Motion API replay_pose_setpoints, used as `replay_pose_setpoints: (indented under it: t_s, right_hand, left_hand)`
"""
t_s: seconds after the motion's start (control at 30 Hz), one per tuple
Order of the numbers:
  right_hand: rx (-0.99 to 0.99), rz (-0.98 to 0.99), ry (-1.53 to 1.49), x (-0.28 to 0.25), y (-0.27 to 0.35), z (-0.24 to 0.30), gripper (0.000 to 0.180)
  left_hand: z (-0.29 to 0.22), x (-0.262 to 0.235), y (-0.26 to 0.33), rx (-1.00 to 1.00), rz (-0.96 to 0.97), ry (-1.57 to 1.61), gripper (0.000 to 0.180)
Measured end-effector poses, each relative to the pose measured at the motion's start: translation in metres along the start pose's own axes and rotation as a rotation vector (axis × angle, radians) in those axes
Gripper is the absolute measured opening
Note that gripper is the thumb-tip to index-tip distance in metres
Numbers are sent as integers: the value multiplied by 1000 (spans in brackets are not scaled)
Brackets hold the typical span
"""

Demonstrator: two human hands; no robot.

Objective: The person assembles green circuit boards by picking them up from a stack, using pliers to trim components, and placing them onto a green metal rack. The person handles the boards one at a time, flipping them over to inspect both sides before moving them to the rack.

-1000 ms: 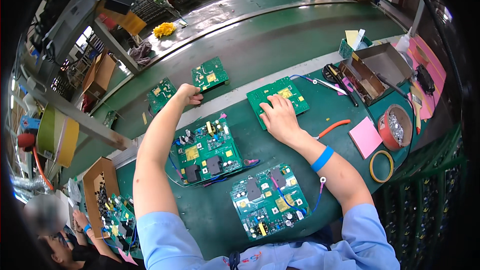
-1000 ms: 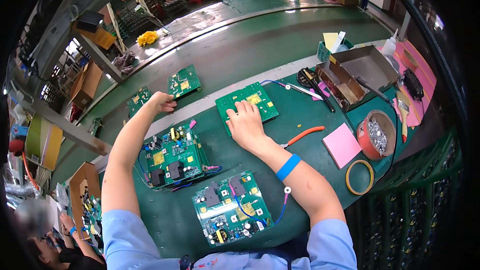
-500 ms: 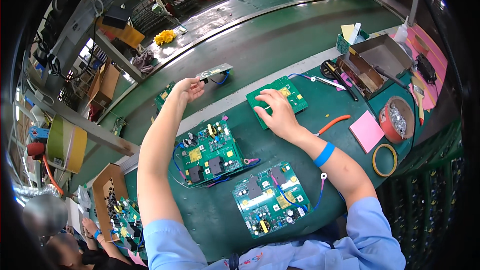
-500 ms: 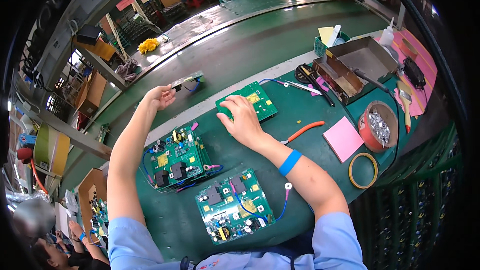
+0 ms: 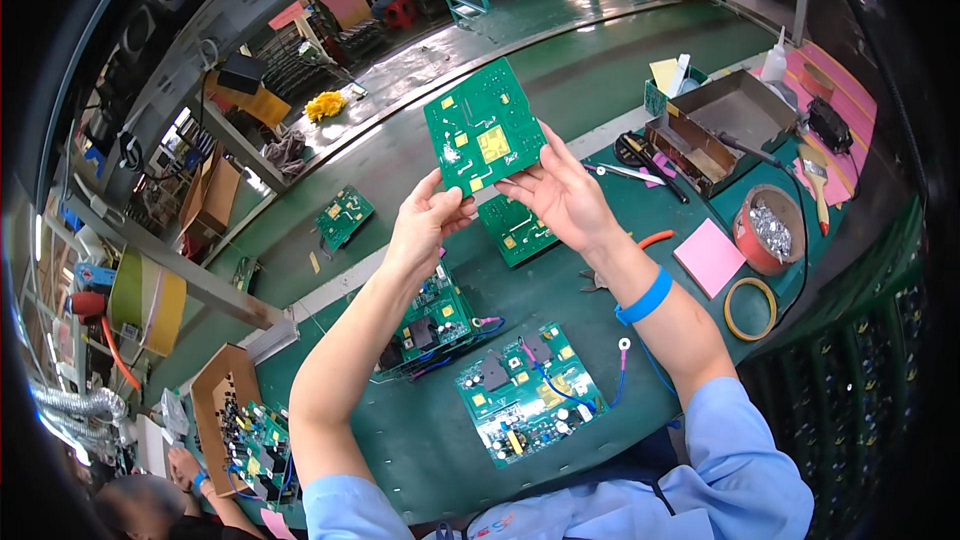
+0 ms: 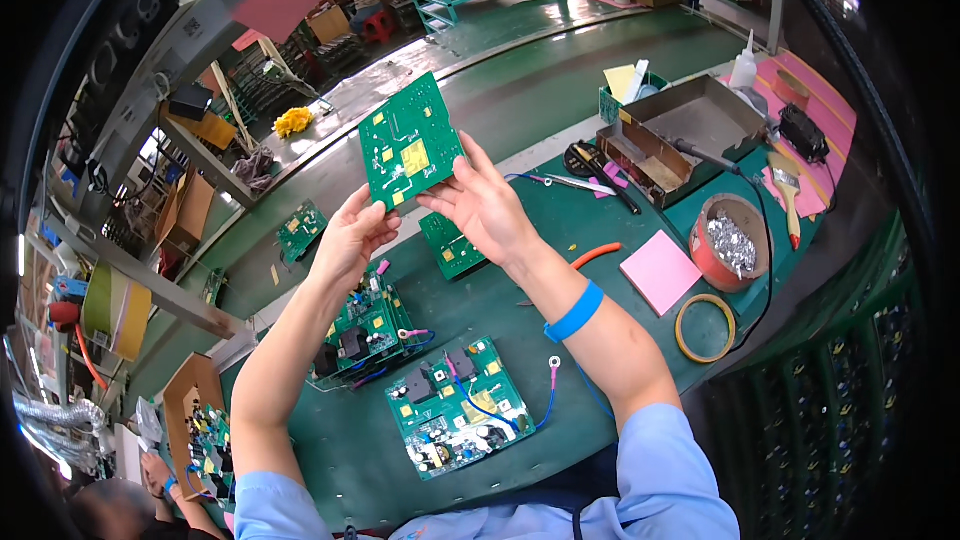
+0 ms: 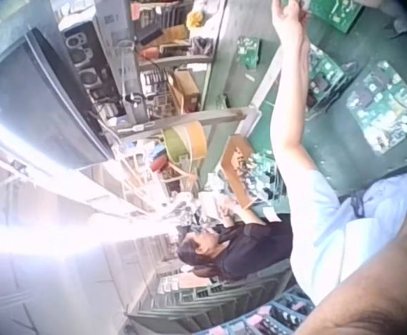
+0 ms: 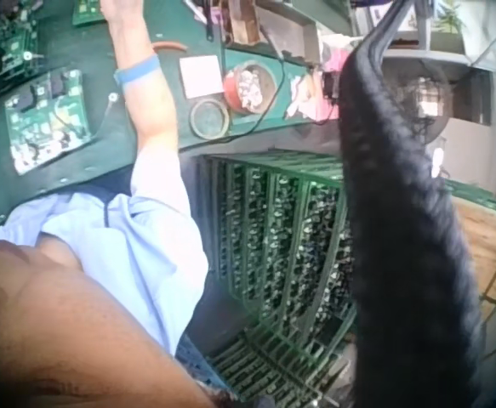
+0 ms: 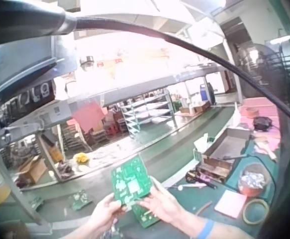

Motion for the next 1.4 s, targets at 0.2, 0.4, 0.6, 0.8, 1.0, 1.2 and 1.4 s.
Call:
replay_pose_setpoints:
  t_s: [0.2, 0.4, 0.6, 0.8, 1.0, 1.2, 1.4]
  right_hand:
    - [0, 59, 23, 12, 4, -5, 50]
    - [-7, 88, 88, 18, 7, -6, 51]
    - [-8, 64, 124, 12, 3, 8, 39]
    - [59, 40, 350, 9, 8, 1, 34]
    - [77, 120, 541, 14, 8, 3, 33]
    - [57, 185, 640, 18, 8, 0, 32]
    - [1, 201, 737, 20, 8, 4, 30]
  left_hand:
    - [1, -14, 6, -15, -25, -70, 57]
    - [-5, -15, 21, -13, -28, -217, 55]
    - [-27, -78, 27, -12, -245, -25, 52]
    - [-40, -7, 58, -183, 159, 111, 52]
    - [-36, 21, 90, -128, 329, 5, 60]
    - [-25, 19, 97, -89, 270, -97, 56]
    - [-16, 11, 94, -158, 186, -257, 51]
Point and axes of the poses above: each hand's wrist, its own y-axis away from the middle knuckle, its own x-axis out of the palm, z = x × y, the point moved 7 cm from there along -y, towards the middle knuckle, and after that the axes turned 1 degree about y, right-handed, at the moved point
